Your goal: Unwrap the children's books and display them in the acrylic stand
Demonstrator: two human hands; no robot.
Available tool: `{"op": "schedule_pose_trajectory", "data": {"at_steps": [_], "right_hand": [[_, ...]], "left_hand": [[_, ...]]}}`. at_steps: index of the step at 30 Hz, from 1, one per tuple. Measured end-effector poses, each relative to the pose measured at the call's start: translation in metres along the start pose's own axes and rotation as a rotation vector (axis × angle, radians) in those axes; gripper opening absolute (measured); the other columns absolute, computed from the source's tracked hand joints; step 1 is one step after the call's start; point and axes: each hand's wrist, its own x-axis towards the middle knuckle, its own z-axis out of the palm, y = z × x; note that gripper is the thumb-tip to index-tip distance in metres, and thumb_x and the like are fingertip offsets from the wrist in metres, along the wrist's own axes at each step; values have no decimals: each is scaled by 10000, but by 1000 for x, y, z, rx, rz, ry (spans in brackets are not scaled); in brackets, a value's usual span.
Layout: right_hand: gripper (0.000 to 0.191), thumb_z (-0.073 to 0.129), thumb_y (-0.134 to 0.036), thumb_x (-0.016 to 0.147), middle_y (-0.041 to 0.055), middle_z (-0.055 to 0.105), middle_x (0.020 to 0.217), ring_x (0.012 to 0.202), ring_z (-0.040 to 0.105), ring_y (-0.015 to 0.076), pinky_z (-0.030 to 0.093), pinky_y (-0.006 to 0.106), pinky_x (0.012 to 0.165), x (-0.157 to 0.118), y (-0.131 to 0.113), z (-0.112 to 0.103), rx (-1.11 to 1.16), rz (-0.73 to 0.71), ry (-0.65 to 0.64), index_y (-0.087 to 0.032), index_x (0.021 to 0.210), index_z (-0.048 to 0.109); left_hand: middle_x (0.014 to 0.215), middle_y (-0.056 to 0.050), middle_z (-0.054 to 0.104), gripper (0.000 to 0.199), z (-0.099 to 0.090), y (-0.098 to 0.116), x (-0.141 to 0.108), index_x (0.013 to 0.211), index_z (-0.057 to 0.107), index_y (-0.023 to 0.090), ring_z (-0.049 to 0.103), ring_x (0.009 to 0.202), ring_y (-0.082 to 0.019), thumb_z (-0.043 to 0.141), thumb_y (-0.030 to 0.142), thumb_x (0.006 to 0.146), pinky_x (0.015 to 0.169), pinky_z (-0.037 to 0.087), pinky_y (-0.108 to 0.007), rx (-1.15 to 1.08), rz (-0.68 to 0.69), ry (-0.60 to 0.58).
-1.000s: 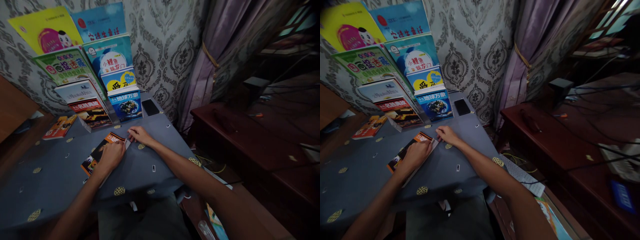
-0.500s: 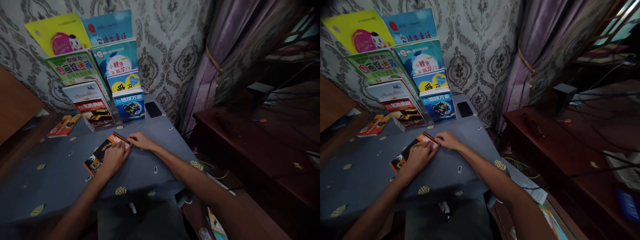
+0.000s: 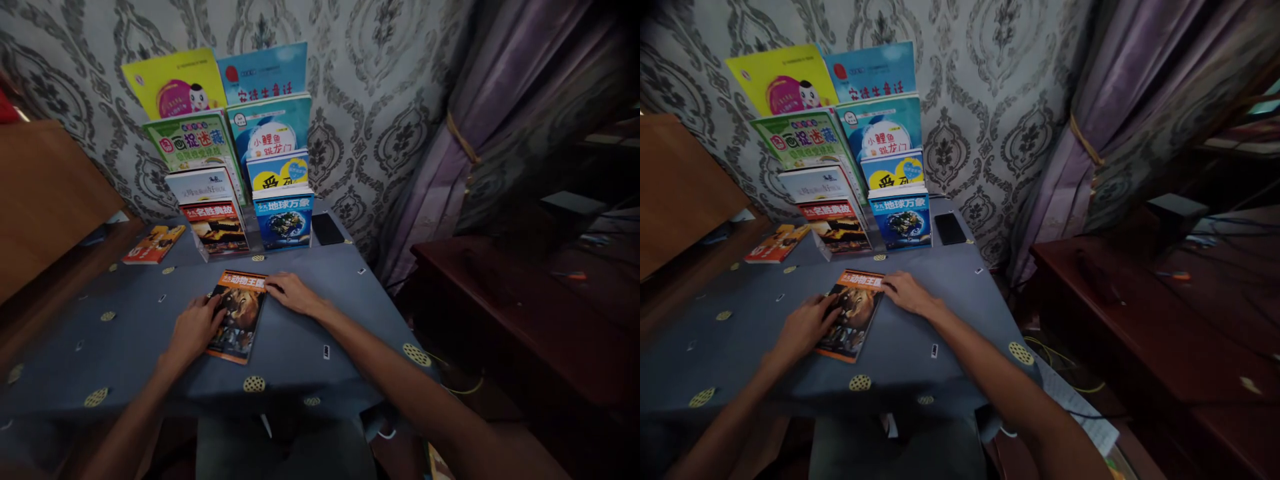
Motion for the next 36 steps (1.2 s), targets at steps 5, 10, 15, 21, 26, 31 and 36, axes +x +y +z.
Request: {"op": "schedule_pose_trajectory", "data": {"at_steps": [5,10,15,21,26,31,36], "right_hand": [[228,488,-183,1002,120,713,1133,1079,622,213,442,345,971,19,15,9,-67,3,-1,-143,1120,679],[234,510,-195,990,111,684,1227,1154,595,223,410,374,1015,28,26,14,-116,50,10,-172,1165,663],[260,512,-224,989,116,642,1315,1225,559,232,376,390,1053,24,30,20,-113,54,12,-178,1213,637],[260,488,-257,1004,113,660,1276,1205,565,234,385,397,1041,20,26,18,-102,40,20,-170,1196,640],[293,468,-298,1021,115,672,1257,1201,568,236,384,400,1048,16,18,14,-97,43,6,-161,1202,652],[287,472,-288,1023,92,677,1265,1200,578,227,392,404,1052,13,15,12,-56,51,7,-188,1208,666],[303,469,-270,1022,97,679,1276,1199,586,221,400,392,1058,11,14,11,-39,50,6,-169,1234,660]], "left_hand": [[1061,-153,645,386,-11,28,-1,1209,637,147,651,997,-286,418,381,995,775,524,-357,46,-36,-15],[1065,-161,648,376,-12,29,-4,1188,649,149,628,1021,-319,426,380,992,814,528,-425,92,16,47],[1282,-130,619,409,4,32,-15,1208,631,189,586,1169,-290,508,488,958,1020,475,-462,-70,340,163],[1337,-135,607,457,18,48,-21,1299,562,185,570,1232,-289,498,490,964,1019,499,-465,-150,438,212],[1330,-149,638,403,15,54,-17,1267,601,154,602,1228,-273,453,417,1000,1033,503,-425,-102,487,179],[1297,-151,670,394,15,55,-19,1229,641,148,606,1247,-282,396,376,1022,1001,527,-418,-89,498,149],[1265,-132,694,370,9,55,-18,1196,654,160,645,1195,-259,382,346,1027,965,546,-394,-88,507,128]]}}
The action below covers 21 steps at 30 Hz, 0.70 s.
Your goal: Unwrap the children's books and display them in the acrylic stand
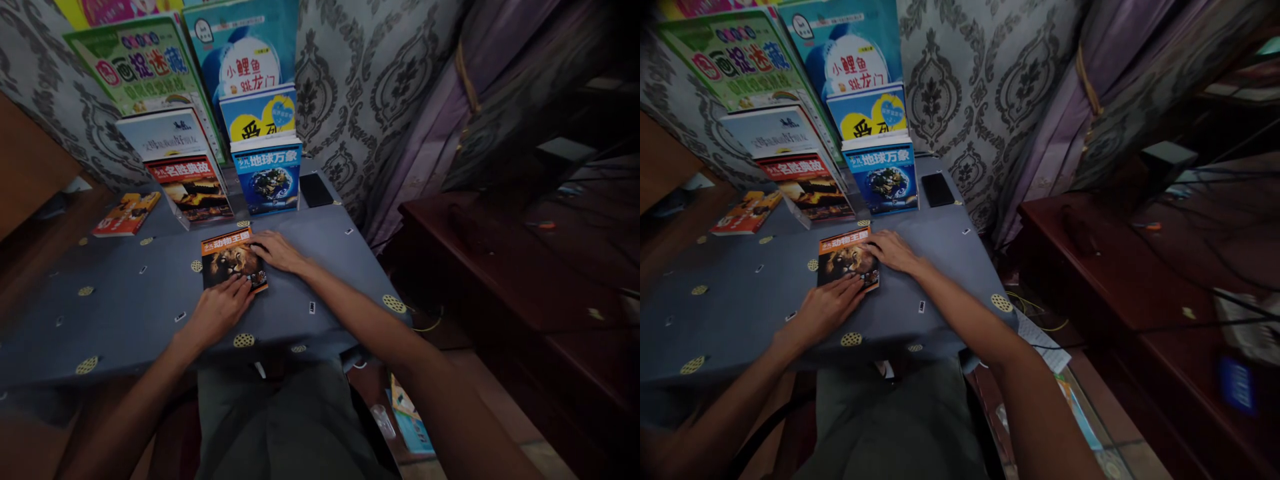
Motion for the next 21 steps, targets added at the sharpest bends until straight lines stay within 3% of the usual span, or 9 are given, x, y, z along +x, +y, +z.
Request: {"op": "schedule_pose_trajectory", "data": {"at_steps": [11,21], "right_hand": [[327,508,-333,1005,81,647,1327,1249,550,228,376,409,1084,-5,1,-2,-20,-29,-43,-197,1277,628],[335,510,-342,1001,88,640,1339,1250,549,237,374,417,1082,-6,-1,-3,-24,-40,-49,-193,1282,618]], "left_hand": [[1233,-112,712,310,-18,4,7,1168,661,182,658,1178,-244,410,285,1016,939,558,-368,-20,-42,-115],[1255,-120,700,316,-13,3,5,1214,646,182,627,1229,-244,424,270,1007,1002,540,-396,-55,-49,-114]]}}
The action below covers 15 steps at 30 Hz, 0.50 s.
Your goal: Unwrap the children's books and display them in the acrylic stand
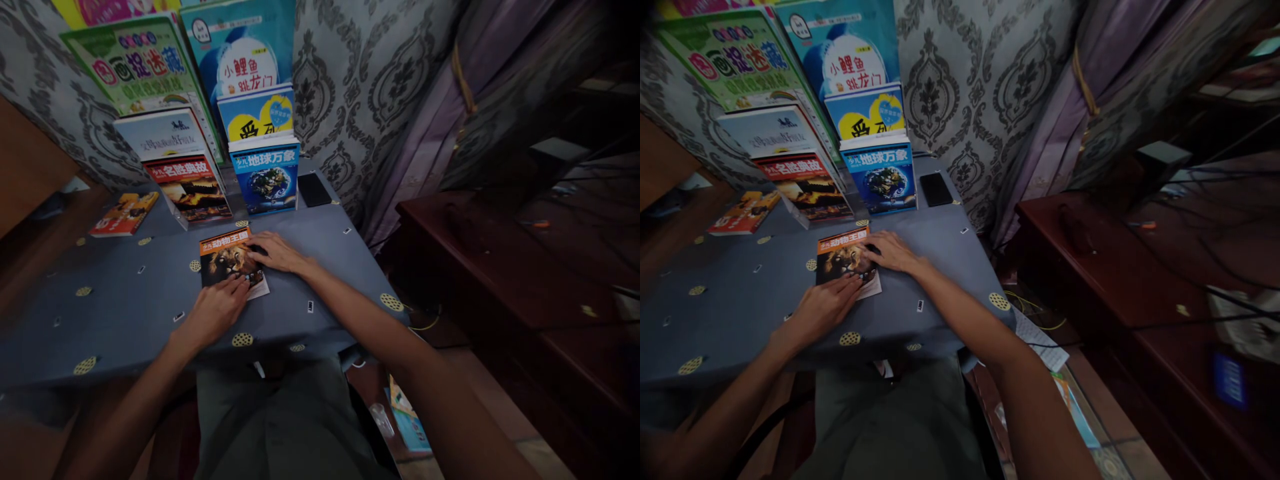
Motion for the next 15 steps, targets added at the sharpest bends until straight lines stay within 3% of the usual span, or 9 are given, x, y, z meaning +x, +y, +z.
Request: {"op": "schedule_pose_trajectory", "data": {"at_steps": [5,9,12,15], "right_hand": [[360,554,-348,976,107,618,1363,1311,513,261,341,466,1113,-4,-10,-2,-4,50,-25,-194,1298,600],[431,503,-407,997,165,518,1466,1410,409,313,277,553,1148,-6,-35,2,-7,182,-65,-165,1350,558],[470,457,-443,1011,184,448,1516,1472,300,338,230,596,1165,-8,-59,14,-32,295,-8,-157,1379,518],[461,410,-408,1030,173,411,1546,1491,265,301,220,560,1190,-12,-76,27,-68,303,82,-166,1418,471]], "left_hand": [[1325,-129,659,336,7,2,-3,1212,648,173,600,1263,-258,411,300,1012,1018,528,-407,12,-4,24],[1333,-162,644,370,9,5,-5,1241,634,141,578,1284,-294,433,342,1004,1030,515,-435,14,-5,48],[1299,-165,654,346,8,6,-6,1202,645,150,586,1264,-296,460,353,992,1024,515,-437,-5,-4,68],[1176,-153,687,284,8,6,-7,1101,667,154,608,1209,-292,470,322,982,984,536,-440,-9,28,62]]}}
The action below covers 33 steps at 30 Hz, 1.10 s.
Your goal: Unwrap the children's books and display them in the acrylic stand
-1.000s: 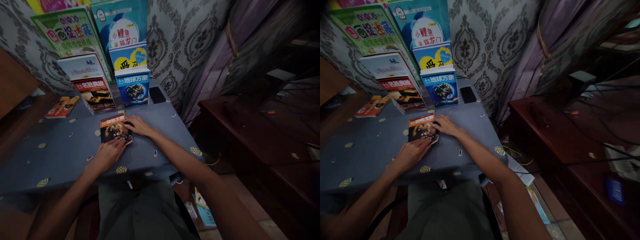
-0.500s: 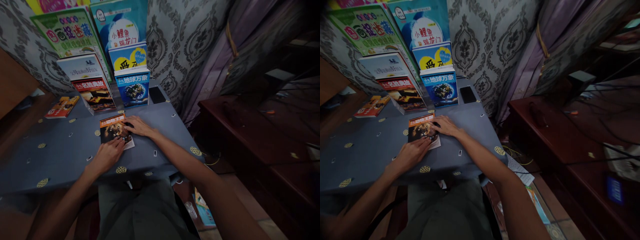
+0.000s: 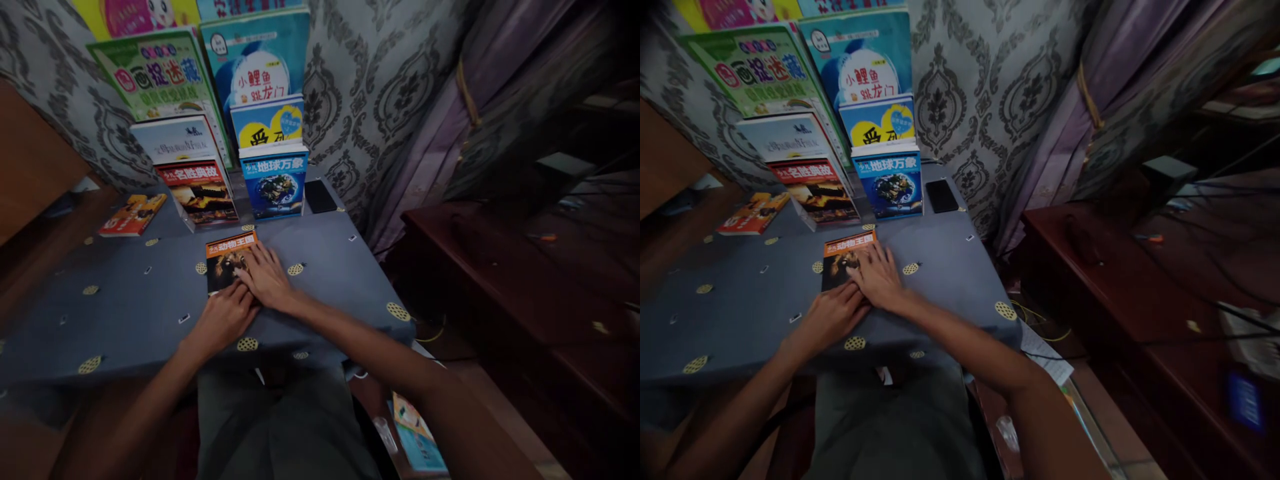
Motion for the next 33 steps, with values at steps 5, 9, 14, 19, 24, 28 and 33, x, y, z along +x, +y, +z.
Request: {"op": "schedule_pose_trajectory", "data": {"at_steps": [5,9,14,19,24,28,33], "right_hand": [[442,402,-426,1030,173,473,1503,1458,335,296,284,541,1173,-6,-6,8,-79,-45,25,-176,1375,516],[448,411,-423,1027,193,462,1510,1449,353,324,302,572,1155,-4,-4,11,-161,-49,24,-170,1379,520],[439,404,-405,1029,180,438,1536,1461,343,319,292,583,1158,-7,0,11,-190,-68,-4,-183,1388,525],[529,445,-430,1010,196,384,1566,1491,288,308,257,573,1180,-7,8,3,-177,-96,-93,-143,1454,457],[526,456,-414,1005,186,362,1582,1492,281,298,233,587,1174,18,9,3,-183,-59,-158,-152,1461,435],[513,446,-391,1005,179,362,1584,1490,277,288,227,547,1176,52,10,8,-201,15,-152,-132,1448,444],[545,408,-394,1012,190,334,1595,1479,300,286,199,496,1186,77,16,16,-223,91,-92,-102,1472,423]], "left_hand": [[1197,-139,683,251,4,-5,-7,1112,666,164,604,1207,-281,502,280,963,1010,526,-443,-42,26,66],[1270,-112,683,304,4,-18,-13,1186,669,185,607,1229,-257,487,309,976,1016,530,-421,-128,35,83],[1175,-58,741,329,6,-32,-12,1154,708,222,656,1158,-198,420,285,1006,999,540,-365,-253,19,151],[1190,-94,729,318,12,-48,-6,1153,698,202,677,1104,-220,435,258,984,948,563,-376,-200,-168,212],[1344,-124,644,364,30,-75,5,1272,621,180,598,1251,-248,434,253,968,1075,481,-465,-158,-263,276],[1383,-129,613,376,48,-88,11,1290,605,173,559,1292,-253,437,273,968,1114,441,-466,-163,-259,326],[1459,-142,519,388,57,-91,9,1309,587,220,475,1368,-299,468,345,961,1125,395,-505,-153,-396,332]]}}
